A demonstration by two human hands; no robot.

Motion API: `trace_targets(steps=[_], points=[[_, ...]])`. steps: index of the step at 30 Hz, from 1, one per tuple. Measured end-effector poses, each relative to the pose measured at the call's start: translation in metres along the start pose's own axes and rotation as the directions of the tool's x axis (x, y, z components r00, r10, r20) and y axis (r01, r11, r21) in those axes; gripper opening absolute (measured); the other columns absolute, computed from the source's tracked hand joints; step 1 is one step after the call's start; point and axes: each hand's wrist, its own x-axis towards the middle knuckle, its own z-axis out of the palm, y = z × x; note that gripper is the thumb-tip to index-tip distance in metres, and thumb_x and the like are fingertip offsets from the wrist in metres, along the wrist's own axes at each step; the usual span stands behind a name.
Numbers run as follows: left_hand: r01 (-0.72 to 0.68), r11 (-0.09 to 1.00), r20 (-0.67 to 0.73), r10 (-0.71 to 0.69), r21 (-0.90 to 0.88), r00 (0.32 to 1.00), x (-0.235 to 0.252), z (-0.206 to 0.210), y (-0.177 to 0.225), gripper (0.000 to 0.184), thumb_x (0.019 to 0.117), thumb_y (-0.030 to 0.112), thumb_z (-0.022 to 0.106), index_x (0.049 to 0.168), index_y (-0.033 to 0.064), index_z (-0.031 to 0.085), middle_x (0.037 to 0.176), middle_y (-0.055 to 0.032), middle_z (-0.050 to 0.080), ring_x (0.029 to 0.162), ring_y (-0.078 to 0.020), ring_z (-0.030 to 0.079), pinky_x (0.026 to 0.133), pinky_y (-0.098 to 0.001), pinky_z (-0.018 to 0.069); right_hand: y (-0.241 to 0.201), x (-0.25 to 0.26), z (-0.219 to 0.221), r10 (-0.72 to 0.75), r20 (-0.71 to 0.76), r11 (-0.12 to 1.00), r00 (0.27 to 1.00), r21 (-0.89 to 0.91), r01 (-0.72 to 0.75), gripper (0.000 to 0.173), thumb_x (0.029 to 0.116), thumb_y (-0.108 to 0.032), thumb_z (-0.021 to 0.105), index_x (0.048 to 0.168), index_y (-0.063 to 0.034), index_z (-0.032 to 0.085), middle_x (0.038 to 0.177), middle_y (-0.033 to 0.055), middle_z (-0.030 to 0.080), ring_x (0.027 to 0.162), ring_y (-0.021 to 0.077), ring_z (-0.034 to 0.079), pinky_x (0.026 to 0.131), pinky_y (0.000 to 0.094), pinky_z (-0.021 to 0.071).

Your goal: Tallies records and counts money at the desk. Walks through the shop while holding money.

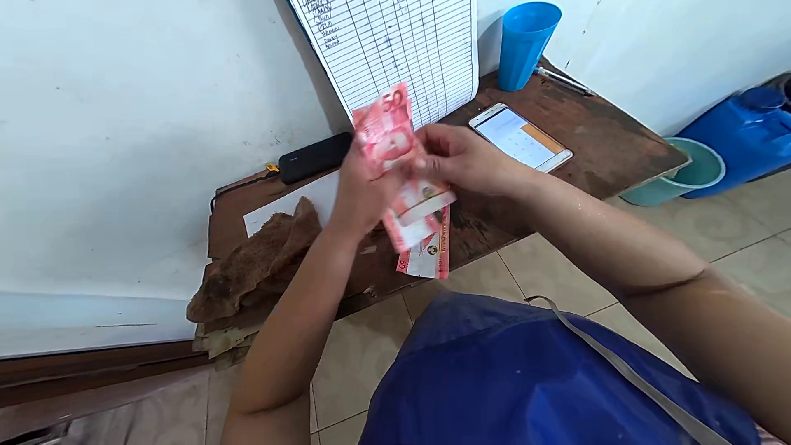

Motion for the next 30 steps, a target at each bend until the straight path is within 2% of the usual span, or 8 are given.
trace_targets(steps=[2, 4, 7, 9, 13, 16, 24, 30], points=[[-0.144, 0.989, 0.069, 0.145, -0.015, 0.987, 0.006, 0.014, 0.008, 0.053, 0.0911, 0.000, 0.065, 0.137, -0.0063, 0.040, 0.113, -0.0057, 0.067, 0.099, -0.0046, 0.069, 0.089, -0.0251, 0.0595, 0.001, 0.001, -0.003, -0.077, -0.147, 0.990, 0.986, 0.103, 0.092, 0.003, 0.1004, -0.007, 0.057, 0.098, -0.0065, 0.055, 0.075, -0.0081, 0.059, 0.066, -0.0041, 0.059, 0.065, 0.0157, 0.0525], [-0.207, 0.978, 0.121, 0.210, -0.036, 0.970, 0.013, 0.015, 0.014, 0.047, 0.0931, 0.001, 0.061, 0.134, -0.0036, 0.037, 0.109, -0.0036, 0.065, 0.096, -0.0036, 0.068, 0.086, -0.0240, 0.0590, 0.000, -0.005, -0.016, -0.089, -0.229, 0.976, 0.969, 0.173, 0.131, 0.007, 0.1001, -0.003, 0.055, 0.098, -0.0103, 0.055, 0.076, -0.0105, 0.062, 0.067, -0.0041, 0.062, 0.066, 0.0157, 0.0551], [-0.177, 0.984, 0.179, 0.170, 0.023, 0.969, 0.021, 0.011, 0.006, 0.019, 0.0976, 0.005, 0.057, 0.115, 0.0029, 0.049, 0.085, 0.0075, 0.061, 0.074, 0.0032, 0.062, 0.069, -0.0162, 0.0541, 0.001, -0.027, -0.039, -0.073, -0.286, 0.962, 0.956, 0.232, 0.143, 0.012, 0.0994, -0.003, 0.053, 0.101, -0.0140, 0.056, 0.081, -0.0123, 0.067, 0.071, -0.0032, 0.065, 0.069, 0.0166, 0.0575], [-0.171, 0.969, 0.219, 0.131, 0.178, 0.967, 0.028, 0.009, -0.007, 0.013, 0.0998, 0.008, 0.056, 0.107, -0.0018, 0.061, 0.083, 0.0020, 0.061, 0.072, 0.0017, 0.058, 0.066, -0.0158, 0.0498, 0.000, -0.048, -0.056, -0.070, -0.351, 0.964, 0.934, 0.218, 0.154, 0.016, 0.1002, -0.003, 0.050, 0.104, -0.0166, 0.058, 0.084, -0.0144, 0.068, 0.074, -0.0041, 0.066, 0.070, 0.0160, 0.0577], [-0.106, 0.753, 0.318, -0.142, 0.650, 0.938, 0.038, 0.015, -0.020, 0.025, 0.1017, 0.002, 0.054, 0.120, -0.0080, 0.067, 0.109, -0.0255, 0.068, 0.099, -0.0345, 0.067, 0.091, -0.0501, 0.0521, 0.004, -0.100, -0.102, -0.101, -0.475, 0.953, 0.874, 0.205, 0.222, 0.027, 0.1038, -0.007, 0.040, 0.109, -0.0227, 0.061, 0.091, -0.0172, 0.072, 0.081, -0.0050, 0.068, 0.075, 0.0158, 0.0586], [-0.042, 0.556, 0.300, -0.382, 0.830, 0.874, 0.044, 0.026, -0.020, 0.025, 0.1031, 0.005, 0.055, 0.123, -0.0054, 0.066, 0.125, -0.0282, 0.062, 0.120, -0.0433, 0.059, 0.102, -0.0589, 0.0455, 0.015, -0.130, -0.133, -0.146, -0.521, 0.941, 0.841, 0.190, 0.281, 0.029, 0.1061, -0.011, 0.038, 0.112, -0.0253, 0.062, 0.095, -0.0181, 0.072, 0.086, -0.0062, 0.068, 0.080, 0.0140, 0.0573], [-0.010, 0.478, 0.214, -0.375, 0.878, 0.902, 0.039, 0.019, -0.025, 0.015, 0.1011, 0.001, 0.057, 0.106, -0.0091, 0.067, 0.112, -0.0285, 0.062, 0.112, -0.0444, 0.060, 0.095, -0.0585, 0.0467, 0.047, -0.153, -0.152, 0.027, -0.764, 0.951, 0.645, 0.217, 0.218, 0.028, 0.1042, -0.005, 0.035, 0.104, -0.0212, 0.058, 0.090, -0.0135, 0.071, 0.084, -0.0014, 0.069, 0.080, 0.0199, 0.0586], [0.044, 0.515, 0.177, -0.372, 0.856, 0.911, 0.037, 0.010, -0.025, 0.013, 0.1010, -0.001, 0.057, 0.104, -0.0098, 0.065, 0.104, -0.0281, 0.063, 0.103, -0.0438, 0.061, 0.091, -0.0582, 0.0466, 0.055, -0.154, -0.158, 0.047, -0.753, 0.961, 0.657, 0.214, 0.176, 0.027, 0.1040, -0.004, 0.038, 0.103, -0.0204, 0.059, 0.089, -0.0137, 0.071, 0.081, -0.0018, 0.069, 0.078, 0.0193, 0.0593]])
